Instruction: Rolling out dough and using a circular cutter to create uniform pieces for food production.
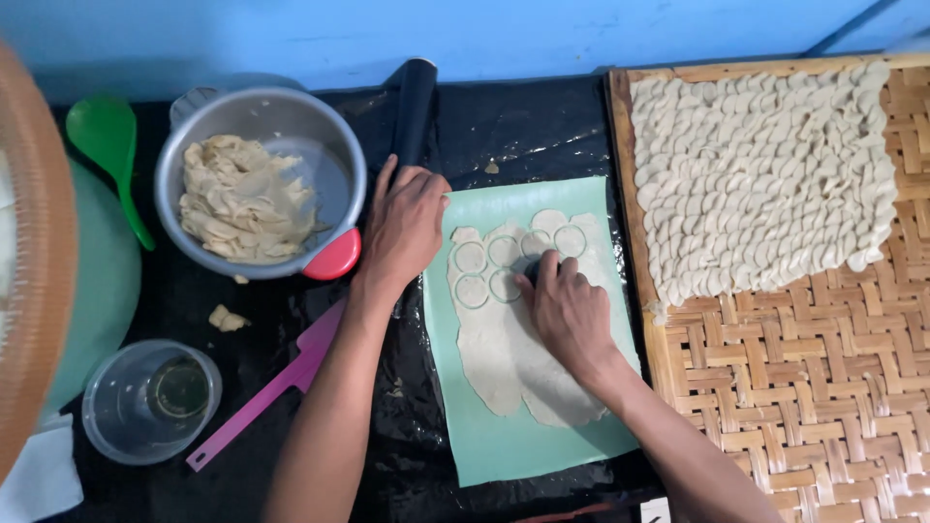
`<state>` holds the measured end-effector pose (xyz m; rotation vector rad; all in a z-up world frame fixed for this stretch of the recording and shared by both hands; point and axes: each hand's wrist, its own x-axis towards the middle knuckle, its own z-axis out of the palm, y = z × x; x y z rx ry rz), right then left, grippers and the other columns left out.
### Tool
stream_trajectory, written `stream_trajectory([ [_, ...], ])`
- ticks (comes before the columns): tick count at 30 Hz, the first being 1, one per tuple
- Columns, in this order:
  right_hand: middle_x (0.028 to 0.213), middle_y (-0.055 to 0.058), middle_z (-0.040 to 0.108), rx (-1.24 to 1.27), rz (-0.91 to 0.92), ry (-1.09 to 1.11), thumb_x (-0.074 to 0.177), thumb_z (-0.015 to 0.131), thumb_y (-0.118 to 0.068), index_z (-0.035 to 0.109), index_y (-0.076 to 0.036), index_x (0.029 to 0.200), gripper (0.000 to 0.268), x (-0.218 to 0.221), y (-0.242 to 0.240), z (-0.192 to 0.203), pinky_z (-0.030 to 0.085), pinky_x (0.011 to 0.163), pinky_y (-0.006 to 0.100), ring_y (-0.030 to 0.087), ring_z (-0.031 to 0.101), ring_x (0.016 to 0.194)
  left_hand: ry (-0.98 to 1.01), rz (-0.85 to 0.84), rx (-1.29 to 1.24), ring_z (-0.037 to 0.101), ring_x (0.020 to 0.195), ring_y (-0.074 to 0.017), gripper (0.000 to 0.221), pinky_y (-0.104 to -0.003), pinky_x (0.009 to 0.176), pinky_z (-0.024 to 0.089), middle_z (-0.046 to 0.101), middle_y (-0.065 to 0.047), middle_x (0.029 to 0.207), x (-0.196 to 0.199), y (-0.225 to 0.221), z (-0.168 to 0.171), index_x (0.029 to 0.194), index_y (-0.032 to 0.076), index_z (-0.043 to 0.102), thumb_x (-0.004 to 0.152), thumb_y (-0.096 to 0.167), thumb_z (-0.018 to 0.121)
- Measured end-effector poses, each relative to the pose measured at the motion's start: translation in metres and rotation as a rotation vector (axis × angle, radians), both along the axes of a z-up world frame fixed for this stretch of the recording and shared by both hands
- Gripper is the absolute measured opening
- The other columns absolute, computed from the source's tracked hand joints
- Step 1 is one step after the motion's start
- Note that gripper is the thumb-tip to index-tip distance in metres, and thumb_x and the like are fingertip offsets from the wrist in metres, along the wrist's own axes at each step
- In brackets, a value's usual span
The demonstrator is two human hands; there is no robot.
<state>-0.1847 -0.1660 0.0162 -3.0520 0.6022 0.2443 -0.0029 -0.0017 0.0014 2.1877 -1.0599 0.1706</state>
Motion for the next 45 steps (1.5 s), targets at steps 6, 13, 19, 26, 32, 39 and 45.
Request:
stream_trajectory([
  [6,0.087,0.014,0.060,0.002,0.261,-0.125,0.101,0.054,-0.044,0.052,-0.002,0.108,0.042,-0.005,-0.010,-0.002,0.054,0.046,0.041,0.029,0.069,0.068,0.013,0.000,0.018,0.061,0.111,-0.0293,0.002,-0.053,0.120,0.029,0.069,-0.011,0.098,-0.002,0.001,0.005,0.097,0.003,0.063,0.096,0.004,0.063],
  [13,0.091,0.018,0.062,0.064,0.176,-0.114,0.104,0.051,-0.045,0.050,-0.001,0.111,0.045,-0.008,-0.019,0.000,0.055,0.050,0.043,0.031,0.071,0.069,-0.002,-0.002,0.026,0.061,0.111,-0.0296,0.003,-0.053,0.120,0.029,0.069,-0.011,0.098,0.000,0.000,0.007,0.098,0.003,0.063,0.096,0.005,0.063],
  [19,0.106,0.023,0.067,0.262,-0.068,-0.265,0.101,0.052,-0.043,0.048,0.000,0.124,0.049,-0.023,-0.033,0.016,0.054,0.064,0.053,0.044,0.070,0.083,0.010,0.017,0.055,0.062,0.113,-0.0291,0.005,-0.053,0.120,0.028,0.070,-0.011,0.100,-0.002,0.001,0.002,0.098,0.003,0.065,0.095,0.006,0.062],
  [26,0.106,0.024,0.063,0.152,0.036,-0.207,0.100,0.054,-0.044,0.049,0.000,0.124,0.050,-0.022,-0.039,0.010,0.055,0.062,0.052,0.043,0.070,0.085,0.009,0.016,0.052,0.061,0.112,-0.0292,0.005,-0.053,0.120,0.028,0.070,-0.011,0.099,0.001,0.000,0.005,0.098,0.003,0.065,0.097,0.007,0.063],
  [32,0.092,0.019,0.063,0.014,-0.017,-0.070,0.106,0.049,-0.049,0.050,-0.001,0.110,0.048,-0.014,-0.035,0.003,0.053,0.051,0.047,0.036,0.071,0.069,0.010,0.003,0.040,0.061,0.113,-0.0292,0.003,-0.053,0.121,0.028,0.069,-0.011,0.098,-0.001,0.000,0.003,0.097,0.003,0.064,0.096,0.006,0.063],
  [39,0.089,0.019,0.062,-0.020,0.114,-0.134,0.105,0.048,-0.046,0.050,-0.001,0.108,0.045,-0.016,-0.042,-0.001,0.052,0.047,0.044,0.035,0.069,0.064,-0.005,0.000,0.032,0.061,0.113,-0.0298,0.003,-0.053,0.121,0.029,0.069,-0.011,0.099,0.000,-0.001,0.006,0.098,0.003,0.065,0.097,0.004,0.063],
  [45,0.093,0.021,0.062,0.173,0.054,-0.039,0.106,0.045,-0.043,0.048,0.001,0.111,0.044,-0.019,-0.049,0.015,0.056,0.047,0.044,0.033,0.071,0.068,-0.003,0.000,0.032,0.061,0.112,-0.0303,0.003,-0.053,0.120,0.029,0.069,-0.012,0.099,0.000,0.000,0.007,0.097,0.002,0.066,0.096,0.005,0.064],
])
